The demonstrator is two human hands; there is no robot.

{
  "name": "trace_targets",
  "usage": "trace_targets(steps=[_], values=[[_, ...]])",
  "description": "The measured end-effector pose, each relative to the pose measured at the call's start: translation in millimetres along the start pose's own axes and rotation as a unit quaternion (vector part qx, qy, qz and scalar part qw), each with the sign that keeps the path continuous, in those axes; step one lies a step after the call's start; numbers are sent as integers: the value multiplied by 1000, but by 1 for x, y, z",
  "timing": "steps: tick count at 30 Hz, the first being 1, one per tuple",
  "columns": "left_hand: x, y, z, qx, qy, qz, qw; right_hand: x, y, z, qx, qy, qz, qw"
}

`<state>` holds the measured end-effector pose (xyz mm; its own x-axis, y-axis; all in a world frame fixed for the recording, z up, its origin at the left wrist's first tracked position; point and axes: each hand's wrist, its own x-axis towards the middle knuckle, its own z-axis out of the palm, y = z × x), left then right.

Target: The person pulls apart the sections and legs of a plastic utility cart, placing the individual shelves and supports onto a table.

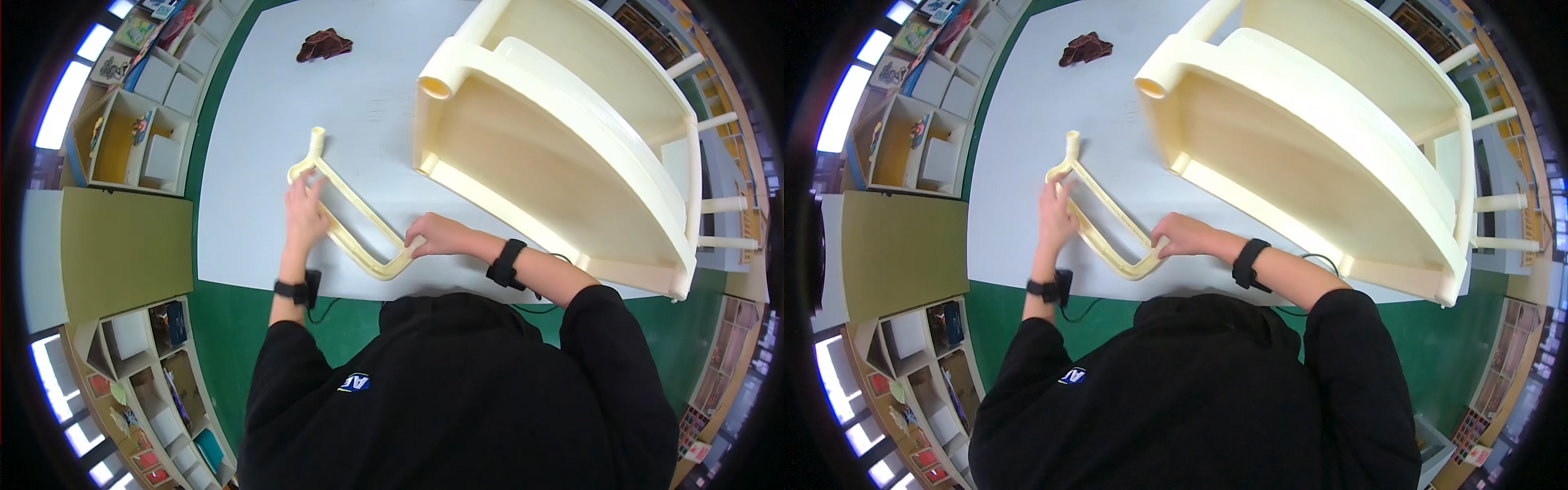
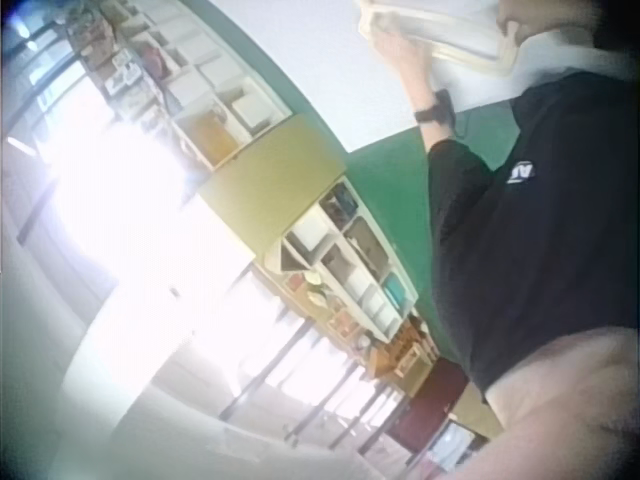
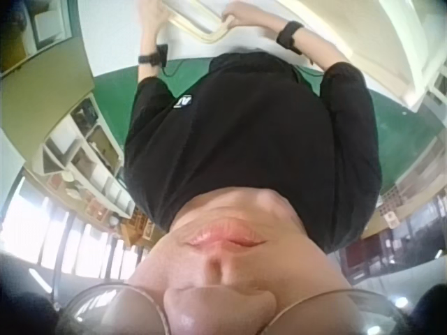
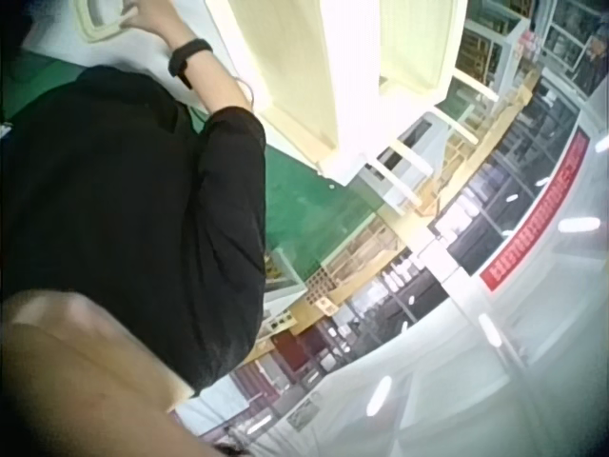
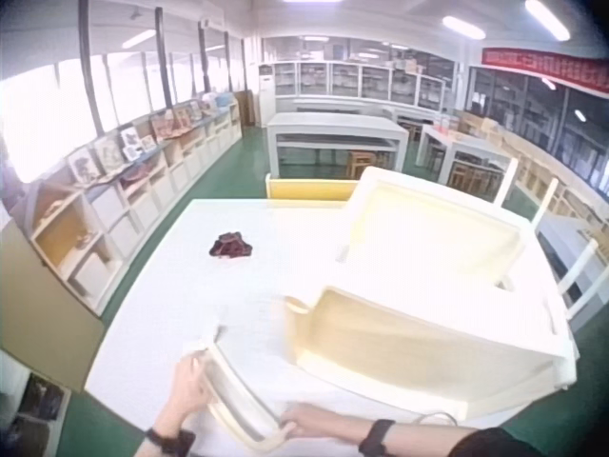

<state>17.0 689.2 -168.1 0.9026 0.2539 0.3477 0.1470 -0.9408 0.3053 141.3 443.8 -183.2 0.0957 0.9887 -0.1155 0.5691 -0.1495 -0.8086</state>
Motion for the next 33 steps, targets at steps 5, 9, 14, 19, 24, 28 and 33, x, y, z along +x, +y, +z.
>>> trace_targets(steps=[5, 9, 14, 19, 24, 28, 33], values=[[-57, -3, -14, -192, -103, 2, 976, 7, -16, -3, 192, -22, 48, 980], [-46, 17, -36, -19, -31, 27, 999, 9, -30, -19, 260, -73, 63, 961], [-28, -5, -42, -135, 76, 23, 988, 7, -38, -38, 528, -49, 129, 838], [10, -3, -60, -158, 103, -52, 981, -8, -5, -52, 252, 69, 118, 958], [36, -32, -48, -289, 112, -245, 919, -49, -22, -64, 100, 58, 171, 979], [57, -91, -22, -360, 24, -342, 868, -88, -28, -62, 56, 45, 176, 982], [66, -142, 29, -394, -36, -442, 805, -129, -32, -62, 92, 72, 261, 958]])
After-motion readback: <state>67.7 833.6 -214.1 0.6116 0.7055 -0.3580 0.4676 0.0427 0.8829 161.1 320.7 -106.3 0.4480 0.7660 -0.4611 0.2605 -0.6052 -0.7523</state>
